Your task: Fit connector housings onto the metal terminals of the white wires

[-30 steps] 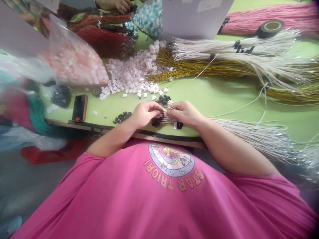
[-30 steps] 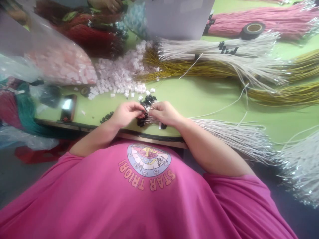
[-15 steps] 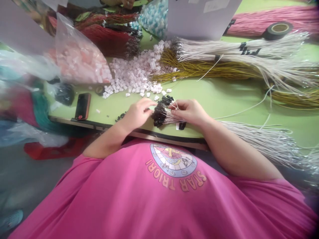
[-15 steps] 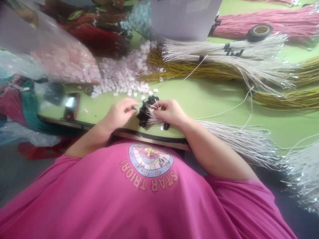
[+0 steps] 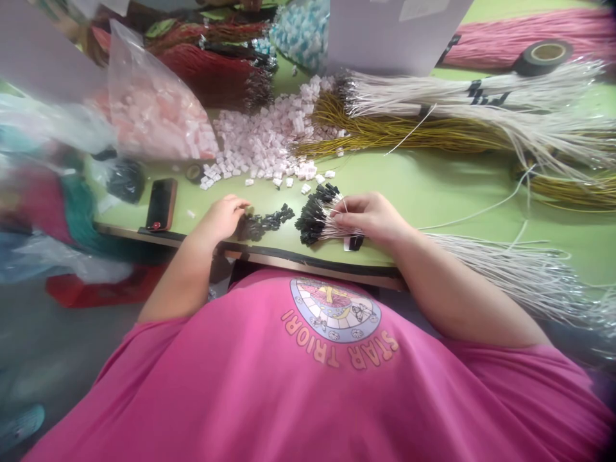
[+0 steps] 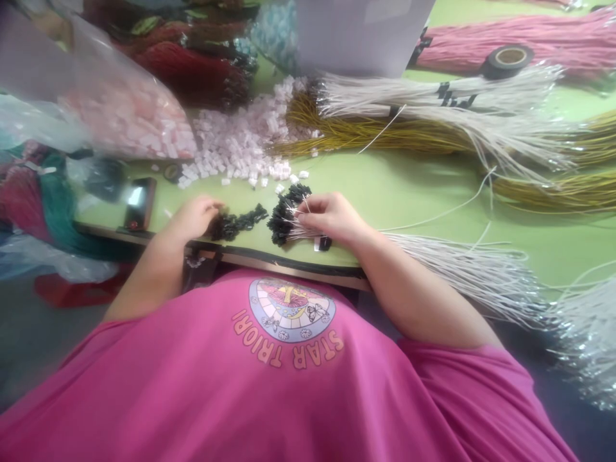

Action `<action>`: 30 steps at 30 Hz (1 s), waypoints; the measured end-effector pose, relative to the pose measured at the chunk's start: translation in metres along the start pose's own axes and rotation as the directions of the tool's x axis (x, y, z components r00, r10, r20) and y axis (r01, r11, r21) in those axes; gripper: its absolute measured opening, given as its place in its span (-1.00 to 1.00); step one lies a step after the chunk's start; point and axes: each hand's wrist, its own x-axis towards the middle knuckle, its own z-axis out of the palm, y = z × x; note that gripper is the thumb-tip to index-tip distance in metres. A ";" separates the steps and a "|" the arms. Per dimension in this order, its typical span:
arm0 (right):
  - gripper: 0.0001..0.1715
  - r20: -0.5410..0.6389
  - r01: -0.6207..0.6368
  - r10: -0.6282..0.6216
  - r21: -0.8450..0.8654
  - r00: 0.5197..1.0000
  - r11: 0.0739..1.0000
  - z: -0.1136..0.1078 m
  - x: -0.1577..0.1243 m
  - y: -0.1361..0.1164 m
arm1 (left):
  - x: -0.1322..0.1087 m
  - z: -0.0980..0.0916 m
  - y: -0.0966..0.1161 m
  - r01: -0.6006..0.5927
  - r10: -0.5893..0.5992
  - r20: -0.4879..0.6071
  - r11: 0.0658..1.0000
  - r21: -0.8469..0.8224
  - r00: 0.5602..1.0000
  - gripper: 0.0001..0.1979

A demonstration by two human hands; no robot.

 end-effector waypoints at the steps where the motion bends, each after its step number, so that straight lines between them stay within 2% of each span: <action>1: -0.81 -0.005 0.001 -0.001 0.002 1.000 1.000 0.000 0.000 0.000 | 0.000 -0.001 -0.002 -0.008 0.008 0.007 1.000 0.003 1.000 -0.70; 5: -0.83 -0.021 -0.019 0.020 0.029 1.000 0.999 0.000 -0.001 0.000 | 0.000 0.001 -0.006 -0.069 0.071 0.090 0.997 -0.017 0.993 -0.72; 11: -0.78 -0.010 -0.041 0.041 0.050 0.999 0.998 0.002 -0.002 -0.002 | 0.006 0.007 -0.004 -0.012 0.018 0.083 0.997 -0.076 0.996 -0.83; 14: -0.75 -0.016 -0.040 0.041 0.038 0.999 0.998 0.003 -0.002 -0.002 | 0.009 0.003 0.003 0.062 -0.057 0.055 0.993 -0.102 0.997 -0.85; 17: -0.75 -0.031 -0.031 0.031 -0.008 0.999 0.999 0.004 -0.001 -0.003 | 0.007 -0.001 0.024 0.066 -0.082 -0.052 0.964 -0.256 0.995 -0.77; 19: -0.74 -0.040 -0.022 0.020 -0.040 0.999 0.999 0.004 -0.001 -0.004 | 0.005 -0.001 0.047 -0.018 -0.022 -0.088 0.905 -0.425 0.996 -0.71; 24: -0.76 -0.052 0.013 -0.018 -0.109 0.998 0.994 0.005 -0.002 -0.006 | 0.004 0.011 0.108 -0.139 0.196 0.000 0.694 -0.706 0.981 -0.83; 27: -0.78 -0.039 0.024 -0.029 -0.125 0.999 0.992 0.005 -0.003 -0.008 | 0.011 0.020 0.124 -0.130 0.250 0.023 0.578 -0.805 0.968 -0.86; 30: -0.80 -0.047 0.024 -0.031 -0.147 0.998 0.989 0.005 -0.004 -0.009 | 0.015 0.025 0.127 -0.080 0.235 0.049 0.508 -0.858 0.971 -0.87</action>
